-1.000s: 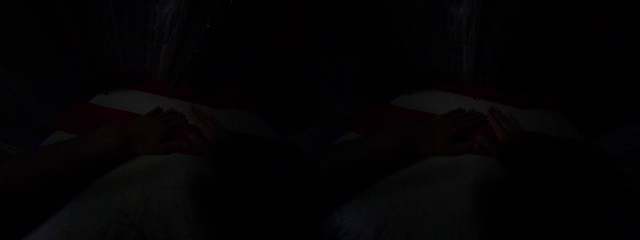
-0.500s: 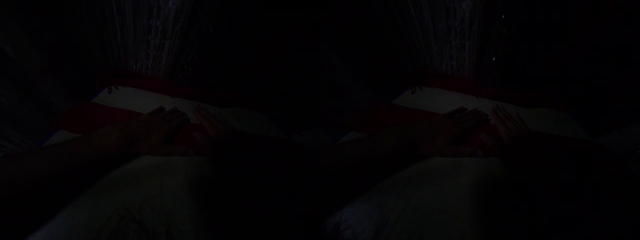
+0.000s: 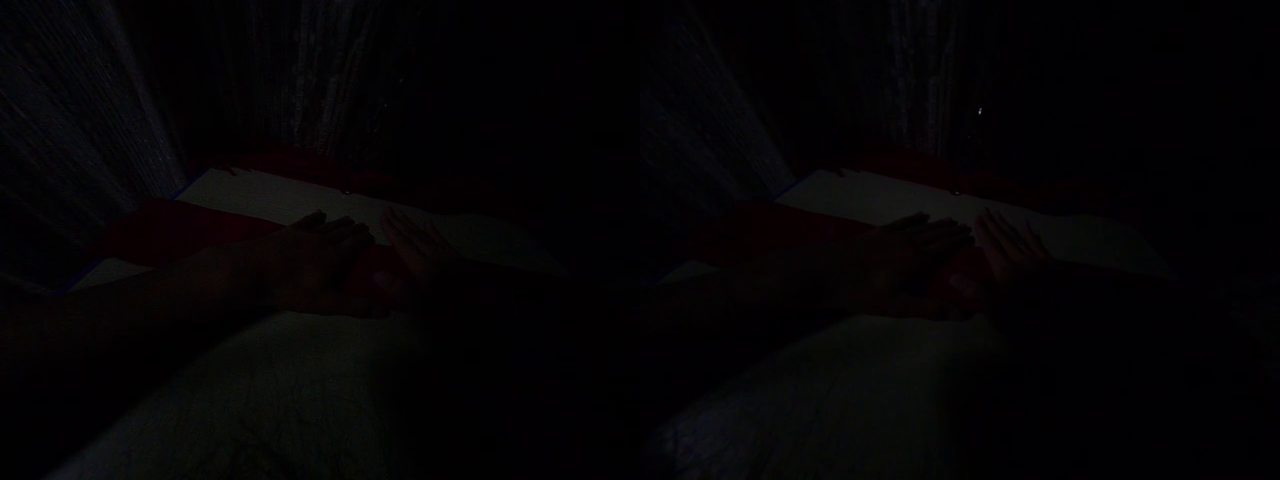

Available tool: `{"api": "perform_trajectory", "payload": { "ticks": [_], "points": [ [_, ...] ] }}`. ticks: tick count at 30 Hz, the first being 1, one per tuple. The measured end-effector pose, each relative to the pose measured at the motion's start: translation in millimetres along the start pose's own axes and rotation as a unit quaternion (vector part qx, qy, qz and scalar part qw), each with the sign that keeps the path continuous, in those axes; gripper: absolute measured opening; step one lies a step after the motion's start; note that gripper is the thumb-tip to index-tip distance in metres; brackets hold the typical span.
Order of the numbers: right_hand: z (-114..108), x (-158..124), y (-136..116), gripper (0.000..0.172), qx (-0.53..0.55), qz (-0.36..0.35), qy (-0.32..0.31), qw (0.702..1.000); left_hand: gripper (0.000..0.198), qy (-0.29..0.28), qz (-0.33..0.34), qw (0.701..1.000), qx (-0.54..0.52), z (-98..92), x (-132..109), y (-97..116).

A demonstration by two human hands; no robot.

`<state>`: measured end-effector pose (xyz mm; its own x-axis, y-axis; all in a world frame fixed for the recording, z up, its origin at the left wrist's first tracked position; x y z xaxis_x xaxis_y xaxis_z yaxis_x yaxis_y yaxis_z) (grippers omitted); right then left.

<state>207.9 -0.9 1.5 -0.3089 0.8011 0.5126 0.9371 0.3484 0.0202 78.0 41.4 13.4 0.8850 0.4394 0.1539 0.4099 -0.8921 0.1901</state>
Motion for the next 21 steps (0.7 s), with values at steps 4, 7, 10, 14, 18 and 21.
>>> {"api": "perform_trajectory", "payload": {
  "ticks": [4,7,10,14,18,21],
  "points": [
    [-5,1,-6,0.075,0.014,0.018,-0.002,1.0,0.108,-0.008,-0.002,1.0,0.009,1.0,-1,-1],
    [-1,0,-5,0.075,0.005,0.01,-0.002,1.0,0.108,0.006,0.002,1.0,0.01,-0.2,0,-1],
    [6,-1,2,0.074,-0.001,0.006,-0.005,1.0,0.109,0.014,0.008,1.0,0.006,0.2,0,-2],
    [6,-1,5,0.076,0.003,-0.005,0.007,1.0,0.109,0.005,0.0,1.0,0.007,2.6,1,-2],
    [3,-2,5,0.073,0.012,-0.01,0.021,1.0,0.11,0.007,-0.005,1.0,0.012,2.2,2,-2],
    [7,-3,8,0.075,0.013,-0.033,0.014,0.999,0.11,-0.003,-0.005,1.0,0.008,2.5,1,-2]
  ]
}}
Point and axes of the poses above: each hand's wrist, its own x-axis towards the middle knuckle, its own z-axis out of the palm, y = z × x, the point moved 8 cm from there along x, towards the middle knuckle, and after that the axes turned 14 degrees about y, right-handed, at the moved point
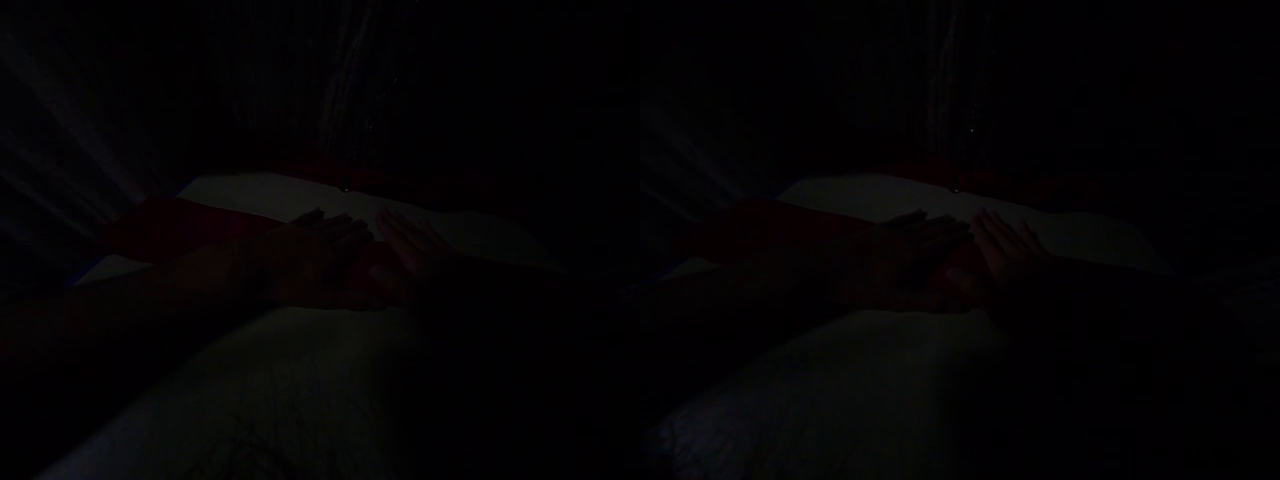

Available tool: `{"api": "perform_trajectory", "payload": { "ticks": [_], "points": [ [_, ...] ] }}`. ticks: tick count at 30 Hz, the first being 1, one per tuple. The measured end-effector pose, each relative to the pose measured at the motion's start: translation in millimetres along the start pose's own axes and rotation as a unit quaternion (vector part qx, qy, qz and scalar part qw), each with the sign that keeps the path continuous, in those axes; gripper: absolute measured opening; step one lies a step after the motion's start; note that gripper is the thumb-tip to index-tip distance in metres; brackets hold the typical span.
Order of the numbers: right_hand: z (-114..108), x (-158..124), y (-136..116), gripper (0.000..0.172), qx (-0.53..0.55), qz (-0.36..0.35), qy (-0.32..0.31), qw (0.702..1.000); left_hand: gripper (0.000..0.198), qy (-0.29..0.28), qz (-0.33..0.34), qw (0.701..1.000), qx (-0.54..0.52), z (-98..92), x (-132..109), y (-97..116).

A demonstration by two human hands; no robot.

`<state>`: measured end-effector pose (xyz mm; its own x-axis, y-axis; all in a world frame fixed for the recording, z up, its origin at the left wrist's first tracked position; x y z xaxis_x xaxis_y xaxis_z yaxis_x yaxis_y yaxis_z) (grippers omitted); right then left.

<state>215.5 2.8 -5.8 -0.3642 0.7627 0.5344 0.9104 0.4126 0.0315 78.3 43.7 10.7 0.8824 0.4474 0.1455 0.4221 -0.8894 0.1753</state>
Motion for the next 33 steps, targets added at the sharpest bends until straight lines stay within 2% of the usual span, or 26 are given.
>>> {"api": "perform_trajectory", "payload": {
  "ticks": [2,7,10,17,20,23,28,33],
  "points": [
    [4,-1,5,0.075,0.002,0.007,-0.016,1.0,0.107,0.0,0.003,1.0,-0.005,-0.9,-1,0],
    [2,0,3,0.075,0.011,0.031,-0.01,0.999,0.108,-0.008,-0.004,1.0,-0.004,-3.7,-2,0],
    [1,0,0,0.075,0.005,0.029,0.002,1.0,0.106,-0.029,-0.004,1.0,-0.009,-5.1,-3,3],
    [-6,3,-9,0.074,-0.008,0.027,0.037,0.999,0.104,-0.038,-0.007,0.999,-0.032,-9.8,-5,6],
    [-9,5,-18,0.074,-0.007,0.02,0.009,1.0,0.104,-0.036,-0.009,0.999,-0.034,-9.7,-5,5],
    [-9,6,-19,0.071,-0.005,0.05,-0.015,0.999,0.104,-0.03,-0.005,0.999,-0.032,-9.8,-5,5],
    [-12,7,-22,0.072,-0.009,0.054,0.049,0.997,0.103,-0.032,-0.004,0.999,-0.03,-9.0,-5,4],
    [-9,5,-22,0.071,-0.007,0.056,0.045,0.997,0.105,-0.028,-0.004,0.999,-0.019,-8.4,-4,4]
  ]
}}
Point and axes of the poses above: each hand's wrist, its own x-axis towards the middle knuckle, its own z-axis out of the palm, y = z × x, the point moved 8 cm from there along x, towards the middle knuckle, and after that the axes turned 14 degrees about y, right-handed, at the moved point
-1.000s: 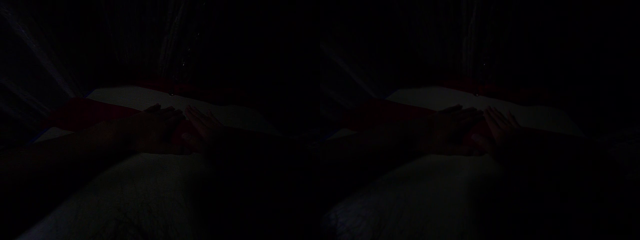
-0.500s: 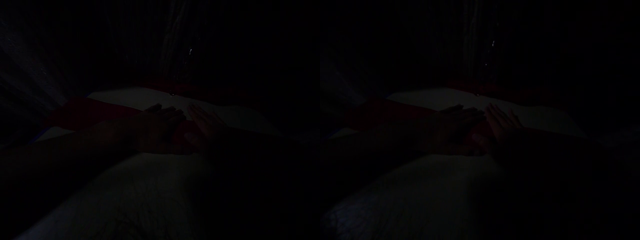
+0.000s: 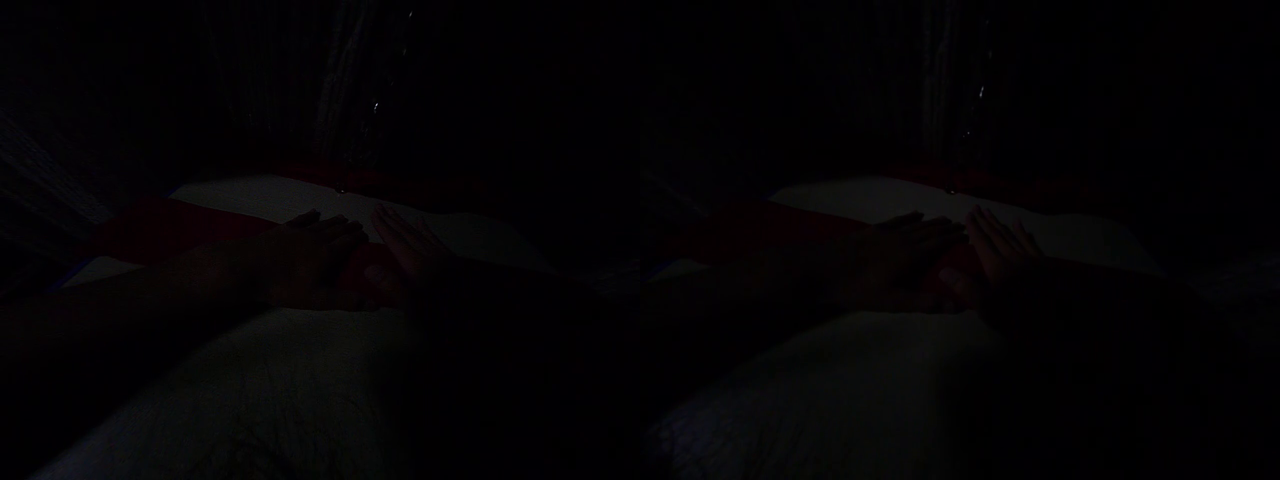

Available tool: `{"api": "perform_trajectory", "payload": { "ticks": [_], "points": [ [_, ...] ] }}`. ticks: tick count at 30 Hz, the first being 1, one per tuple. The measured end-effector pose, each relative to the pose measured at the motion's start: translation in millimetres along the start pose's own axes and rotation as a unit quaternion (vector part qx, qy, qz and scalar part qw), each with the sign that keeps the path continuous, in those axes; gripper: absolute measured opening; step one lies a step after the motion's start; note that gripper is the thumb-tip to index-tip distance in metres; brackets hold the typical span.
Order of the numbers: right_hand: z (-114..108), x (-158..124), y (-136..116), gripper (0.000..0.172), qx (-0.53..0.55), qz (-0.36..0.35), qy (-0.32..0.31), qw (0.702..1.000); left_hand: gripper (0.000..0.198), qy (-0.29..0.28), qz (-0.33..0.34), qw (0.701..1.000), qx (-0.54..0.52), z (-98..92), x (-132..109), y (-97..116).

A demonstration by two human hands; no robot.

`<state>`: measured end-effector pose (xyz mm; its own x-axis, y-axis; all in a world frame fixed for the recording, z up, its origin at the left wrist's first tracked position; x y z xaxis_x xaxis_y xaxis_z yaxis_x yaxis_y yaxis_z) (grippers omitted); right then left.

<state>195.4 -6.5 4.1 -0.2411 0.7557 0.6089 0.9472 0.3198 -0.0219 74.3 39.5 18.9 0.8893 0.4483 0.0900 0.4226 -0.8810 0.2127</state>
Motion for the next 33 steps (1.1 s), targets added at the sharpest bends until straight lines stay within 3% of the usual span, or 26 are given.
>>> {"api": "perform_trajectory", "payload": {
  "ticks": [6,12,18,33],
  "points": [
    [6,-4,6,0.072,0.005,-0.006,-0.033,0.999,0.106,0.012,0.003,1.0,0.004,3.5,1,-2],
    [-2,0,0,0.072,0.012,0.001,0.012,1.0,0.108,0.018,0.007,1.0,0.011,6.6,2,-4],
    [-5,2,-4,0.083,0.014,0.006,0.028,0.999,0.107,0.019,0.009,1.0,0.003,6.5,3,-4],
    [-4,4,-9,0.074,0.037,0.028,0.013,0.999,0.103,0.02,0.014,1.0,-0.01,3.6,0,-2]
  ]
}}
Point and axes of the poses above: each hand's wrist, its own x-axis towards the middle knuckle, its own z-axis out of the palm, y = z × x, the point moved 8 cm from there along x, towards the middle knuckle, and after that the axes turned 14 degrees about y, right-handed, at the moved point
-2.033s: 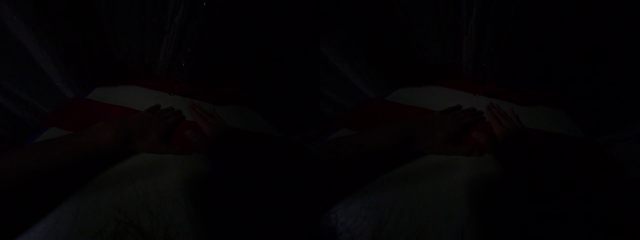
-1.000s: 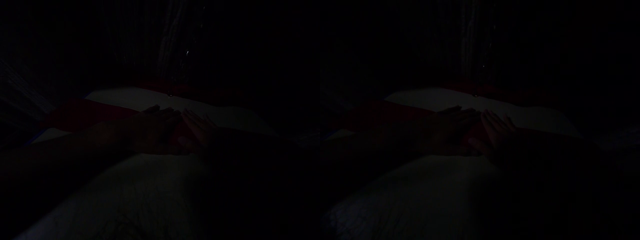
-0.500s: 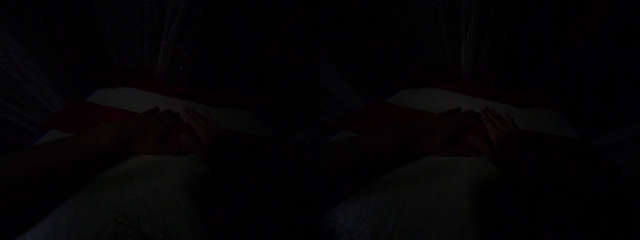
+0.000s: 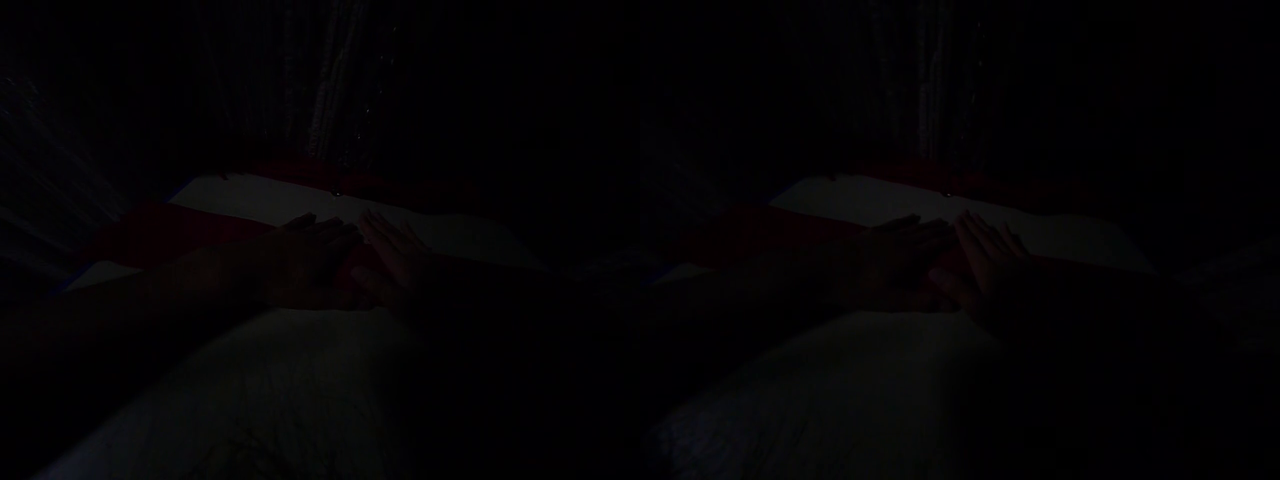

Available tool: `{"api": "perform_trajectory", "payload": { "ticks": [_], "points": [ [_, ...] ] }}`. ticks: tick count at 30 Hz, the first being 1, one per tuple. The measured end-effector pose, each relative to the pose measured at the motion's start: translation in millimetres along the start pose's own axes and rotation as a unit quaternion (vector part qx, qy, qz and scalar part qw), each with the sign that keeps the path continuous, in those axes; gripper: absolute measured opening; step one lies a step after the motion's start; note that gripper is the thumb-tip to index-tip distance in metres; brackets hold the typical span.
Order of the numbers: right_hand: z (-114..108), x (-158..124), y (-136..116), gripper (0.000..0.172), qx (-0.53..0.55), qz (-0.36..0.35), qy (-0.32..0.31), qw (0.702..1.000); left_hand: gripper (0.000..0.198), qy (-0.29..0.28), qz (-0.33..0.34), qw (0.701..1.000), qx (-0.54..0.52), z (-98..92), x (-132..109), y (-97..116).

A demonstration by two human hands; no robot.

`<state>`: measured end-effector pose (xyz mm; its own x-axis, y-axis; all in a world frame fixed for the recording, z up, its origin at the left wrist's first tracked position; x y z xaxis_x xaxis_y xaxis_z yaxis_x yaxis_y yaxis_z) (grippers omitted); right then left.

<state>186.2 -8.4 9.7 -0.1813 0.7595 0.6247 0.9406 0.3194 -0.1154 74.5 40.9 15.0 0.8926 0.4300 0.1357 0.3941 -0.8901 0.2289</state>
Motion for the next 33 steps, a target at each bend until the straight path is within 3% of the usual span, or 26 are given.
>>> {"api": "perform_trajectory", "payload": {
  "ticks": [12,20,33],
  "points": [
    [3.0,2.1,4.2,0.079,0.009,0.012,-0.041,0.999,0.106,-0.012,-0.008,1.0,0.009,-1.1,0.7,-0.1],
    [-4.9,6.6,-2.5,0.076,-0.005,-0.011,0.005,1.0,0.102,-0.02,-0.006,1.0,-0.002,-2.8,0.2,2.3],
    [3.1,3.2,6.2,0.076,0.002,-0.008,-0.042,0.999,0.105,-0.008,-0.006,1.0,0.024,0.9,1.4,-1.7]
  ]
}}
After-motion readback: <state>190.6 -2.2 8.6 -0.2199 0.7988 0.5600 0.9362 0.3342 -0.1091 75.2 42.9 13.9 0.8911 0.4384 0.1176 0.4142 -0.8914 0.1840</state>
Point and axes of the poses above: each hand's wrist, its own x-axis towards the middle knuckle, its own z-axis out of the palm, y = z × x, the point moved 8 cm from there along x, towards the middle knuckle, and after that the axes turned 14 degrees about y, right-handed, at the moved point
